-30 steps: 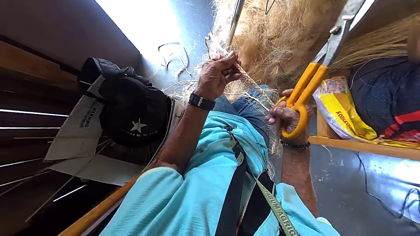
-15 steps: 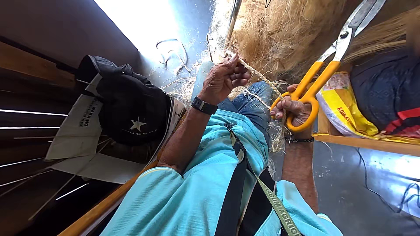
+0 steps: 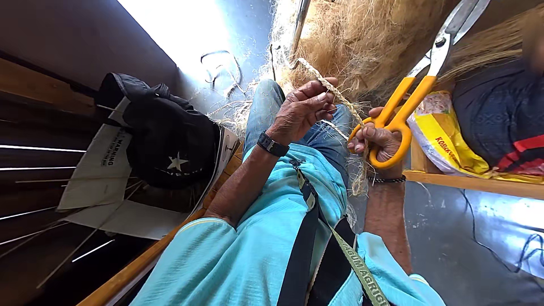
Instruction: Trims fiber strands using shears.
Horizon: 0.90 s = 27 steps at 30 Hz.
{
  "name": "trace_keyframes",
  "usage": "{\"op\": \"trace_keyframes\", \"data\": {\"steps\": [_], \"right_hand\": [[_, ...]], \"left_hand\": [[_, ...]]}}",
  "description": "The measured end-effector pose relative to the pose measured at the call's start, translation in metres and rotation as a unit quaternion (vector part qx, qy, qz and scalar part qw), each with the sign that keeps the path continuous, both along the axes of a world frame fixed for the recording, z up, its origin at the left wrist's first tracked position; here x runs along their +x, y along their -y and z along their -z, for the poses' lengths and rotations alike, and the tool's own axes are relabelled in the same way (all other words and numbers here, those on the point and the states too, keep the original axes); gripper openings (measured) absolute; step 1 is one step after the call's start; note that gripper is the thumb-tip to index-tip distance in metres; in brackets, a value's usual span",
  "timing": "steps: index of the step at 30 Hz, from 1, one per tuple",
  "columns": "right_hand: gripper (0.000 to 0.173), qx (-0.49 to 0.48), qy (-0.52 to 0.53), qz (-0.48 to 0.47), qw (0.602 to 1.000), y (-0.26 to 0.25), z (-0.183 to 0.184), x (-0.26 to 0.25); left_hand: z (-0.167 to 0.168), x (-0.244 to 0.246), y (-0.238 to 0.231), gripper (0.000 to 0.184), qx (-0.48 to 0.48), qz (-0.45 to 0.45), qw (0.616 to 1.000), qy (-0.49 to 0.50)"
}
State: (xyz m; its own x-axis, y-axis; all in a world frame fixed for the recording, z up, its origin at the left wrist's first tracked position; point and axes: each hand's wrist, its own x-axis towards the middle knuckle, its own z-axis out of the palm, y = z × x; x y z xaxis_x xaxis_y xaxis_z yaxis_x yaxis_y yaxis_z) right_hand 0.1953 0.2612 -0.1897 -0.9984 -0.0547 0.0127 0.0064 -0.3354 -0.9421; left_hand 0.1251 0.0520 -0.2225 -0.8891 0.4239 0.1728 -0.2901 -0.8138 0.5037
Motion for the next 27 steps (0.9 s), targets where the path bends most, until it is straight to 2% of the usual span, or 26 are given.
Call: {"op": "trace_keyframes", "data": {"steps": [3, 7, 11, 14, 17, 20, 22, 25, 27], "right_hand": [[0.037, -0.013, 0.006, 0.01, 1.0, 0.003, 0.0, 0.0], [0.039, 0.017, 0.012, 0.04, 0.999, 0.01, 0.003, 0.002], [0.044, 0.099, -0.015, 0.065, 0.993, 0.02, 0.005, 0.003], [0.047, 0.143, -0.054, 0.072, 0.986, 0.024, 0.011, 0.001], [0.051, 0.256, -0.1, 0.08, 0.958, 0.014, 0.019, 0.0], [0.061, 0.276, -0.113, 0.032, 0.954, -0.005, 0.022, 0.001], [0.07, 0.351, -0.107, 0.031, 0.93, -0.019, 0.021, 0.005], [0.084, 0.443, -0.104, 0.025, 0.89, -0.036, 0.025, 0.018], [0.083, 0.46, -0.113, 0.008, 0.881, -0.044, 0.032, 0.026]], "left_hand": [[-0.002, 0.005, -0.004, 0.028, -0.018, -0.012, 1.0, -0.02], [-0.001, 0.017, -0.015, 0.04, -0.053, -0.038, 0.997, -0.044], [-0.001, 0.032, -0.028, 0.056, -0.114, -0.088, 0.988, -0.053], [-0.002, 0.038, -0.034, 0.055, -0.155, -0.133, 0.977, -0.054], [-0.003, 0.034, -0.03, 0.054, -0.179, -0.158, 0.97, -0.055], [-0.004, 0.025, -0.018, 0.06, -0.175, -0.152, 0.972, -0.039], [-0.006, 0.019, -0.01, 0.061, -0.149, -0.138, 0.979, -0.01], [-0.006, 0.011, 0.0, 0.056, -0.089, -0.12, 0.988, 0.03], [-0.003, 0.008, 0.007, 0.05, -0.043, -0.102, 0.992, 0.055]]}}
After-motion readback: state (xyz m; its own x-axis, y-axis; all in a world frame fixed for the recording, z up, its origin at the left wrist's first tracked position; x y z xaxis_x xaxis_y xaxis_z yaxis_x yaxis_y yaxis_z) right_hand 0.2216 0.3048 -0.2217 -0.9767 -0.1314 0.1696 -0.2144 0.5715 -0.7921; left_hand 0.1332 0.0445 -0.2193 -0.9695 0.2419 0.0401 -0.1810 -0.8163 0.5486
